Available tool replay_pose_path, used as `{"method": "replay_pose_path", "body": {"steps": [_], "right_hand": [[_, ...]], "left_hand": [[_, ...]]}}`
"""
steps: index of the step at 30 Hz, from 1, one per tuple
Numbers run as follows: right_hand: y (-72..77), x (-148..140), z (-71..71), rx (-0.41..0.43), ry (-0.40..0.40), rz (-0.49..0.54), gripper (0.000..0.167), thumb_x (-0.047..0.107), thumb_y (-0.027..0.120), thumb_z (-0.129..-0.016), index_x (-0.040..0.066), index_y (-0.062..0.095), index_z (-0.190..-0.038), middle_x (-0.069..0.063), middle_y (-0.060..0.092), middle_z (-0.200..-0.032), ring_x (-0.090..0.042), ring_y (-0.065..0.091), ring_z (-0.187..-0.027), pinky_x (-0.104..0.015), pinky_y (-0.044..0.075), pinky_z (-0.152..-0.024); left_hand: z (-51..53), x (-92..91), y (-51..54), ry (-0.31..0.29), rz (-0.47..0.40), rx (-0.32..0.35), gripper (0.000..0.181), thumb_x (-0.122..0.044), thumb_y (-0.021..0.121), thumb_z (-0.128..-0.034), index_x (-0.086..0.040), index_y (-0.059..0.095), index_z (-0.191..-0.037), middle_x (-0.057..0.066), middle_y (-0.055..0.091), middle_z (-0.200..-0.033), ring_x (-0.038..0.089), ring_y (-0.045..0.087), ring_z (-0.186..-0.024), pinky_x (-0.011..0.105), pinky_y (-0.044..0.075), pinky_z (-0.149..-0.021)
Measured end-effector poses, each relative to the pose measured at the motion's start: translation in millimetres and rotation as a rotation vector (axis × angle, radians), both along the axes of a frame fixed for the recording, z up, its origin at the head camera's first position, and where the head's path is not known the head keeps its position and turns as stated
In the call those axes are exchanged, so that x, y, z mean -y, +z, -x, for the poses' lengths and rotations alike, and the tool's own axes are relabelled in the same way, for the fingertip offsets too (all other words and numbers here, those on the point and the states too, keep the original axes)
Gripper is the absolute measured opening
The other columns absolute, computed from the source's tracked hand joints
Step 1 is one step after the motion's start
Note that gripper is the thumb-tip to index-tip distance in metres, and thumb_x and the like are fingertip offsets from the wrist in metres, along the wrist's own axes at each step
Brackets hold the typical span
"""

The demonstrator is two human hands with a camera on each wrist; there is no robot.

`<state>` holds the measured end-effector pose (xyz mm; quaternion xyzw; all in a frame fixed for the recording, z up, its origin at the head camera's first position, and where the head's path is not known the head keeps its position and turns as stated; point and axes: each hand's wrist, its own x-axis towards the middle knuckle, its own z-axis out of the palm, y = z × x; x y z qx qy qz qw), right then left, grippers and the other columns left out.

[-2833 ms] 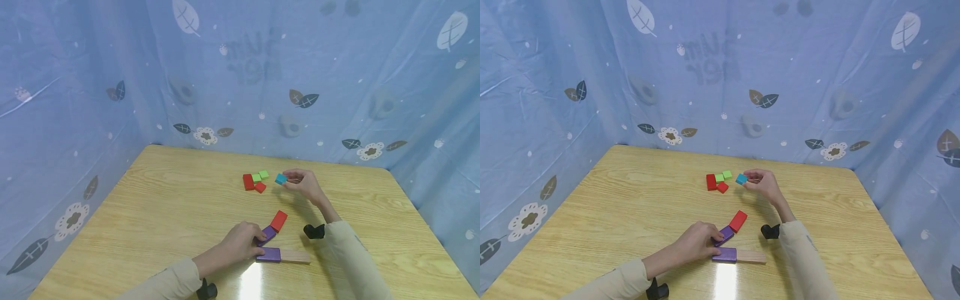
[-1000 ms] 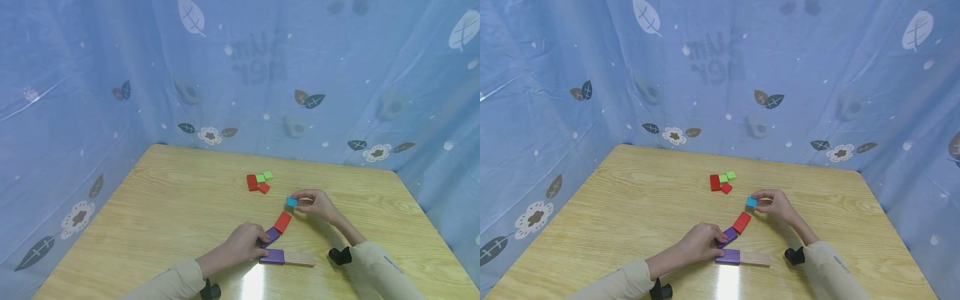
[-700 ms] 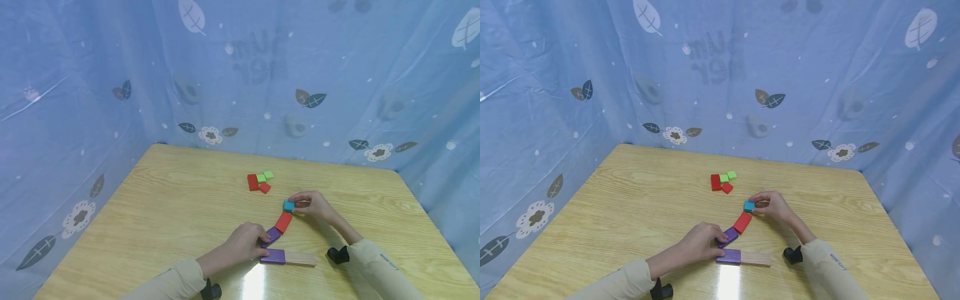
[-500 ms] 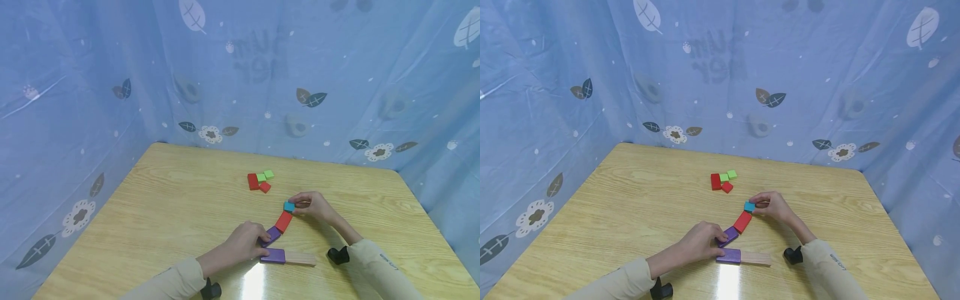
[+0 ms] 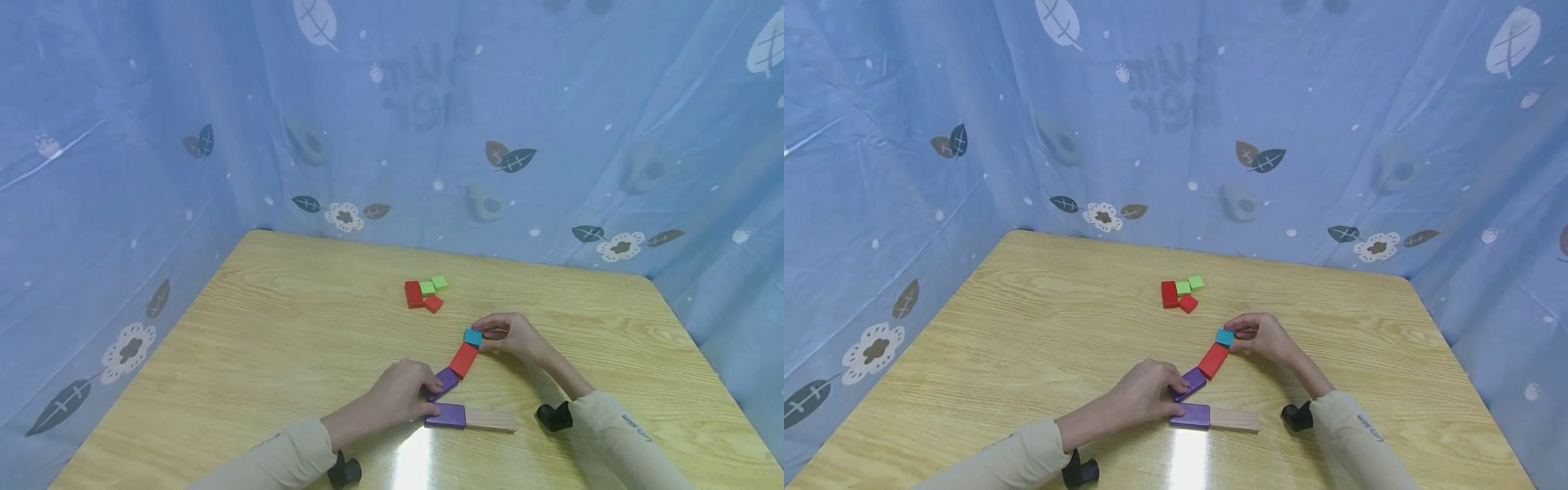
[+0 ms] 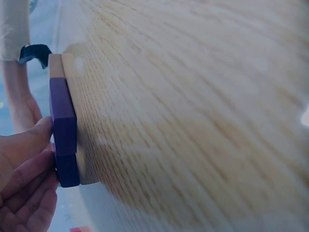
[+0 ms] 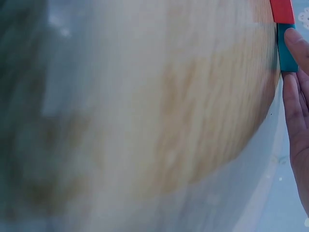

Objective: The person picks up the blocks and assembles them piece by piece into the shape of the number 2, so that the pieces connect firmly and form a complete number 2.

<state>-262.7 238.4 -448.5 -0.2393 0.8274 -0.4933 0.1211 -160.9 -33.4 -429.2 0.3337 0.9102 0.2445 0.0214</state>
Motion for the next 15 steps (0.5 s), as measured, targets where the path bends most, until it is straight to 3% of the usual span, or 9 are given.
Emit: {"method": "replay_pose_path", "body": {"steps": [5, 11, 15], "right_hand": [[1.0, -1, 0.9, 0.012, 0.015, 0.006, 0.040, 0.003, 0.076, -0.079, -0.008, 0.063, -0.116, -0.025, 0.063, -0.117, -0.038, 0.059, -0.111, -0.030, 0.051, -0.091], [8.2, -9, 2.9, 0.086, 0.050, 0.057, 0.048, 0.001, 0.073, -0.082, -0.010, 0.056, -0.125, -0.028, 0.057, -0.125, -0.035, 0.055, -0.118, -0.030, 0.050, -0.092], [21.2, -16, 10.5, 0.039, 0.010, 0.143, 0.048, -0.001, 0.068, -0.086, -0.011, 0.051, -0.129, -0.029, 0.054, -0.129, -0.029, 0.056, -0.118, -0.028, 0.050, -0.092]], "left_hand": [[0.9, 0.5, 0.4, -0.004, -0.004, -0.006, 0.028, -0.027, 0.085, -0.0715, -0.012, 0.077, -0.094, -0.007, 0.072, -0.093, 0.005, 0.065, -0.091, 0.017, 0.049, -0.081], [0.7, 0.5, 0.0, -0.001, 0.000, 0.004, 0.028, -0.027, 0.085, -0.0721, -0.013, 0.077, -0.095, -0.007, 0.072, -0.094, 0.006, 0.064, -0.092, 0.018, 0.049, -0.083], [-0.2, 0.7, -0.4, 0.001, -0.002, 0.009, 0.029, -0.027, 0.084, -0.0721, -0.013, 0.077, -0.096, -0.007, 0.072, -0.095, 0.006, 0.065, -0.093, 0.019, 0.049, -0.084]]}}
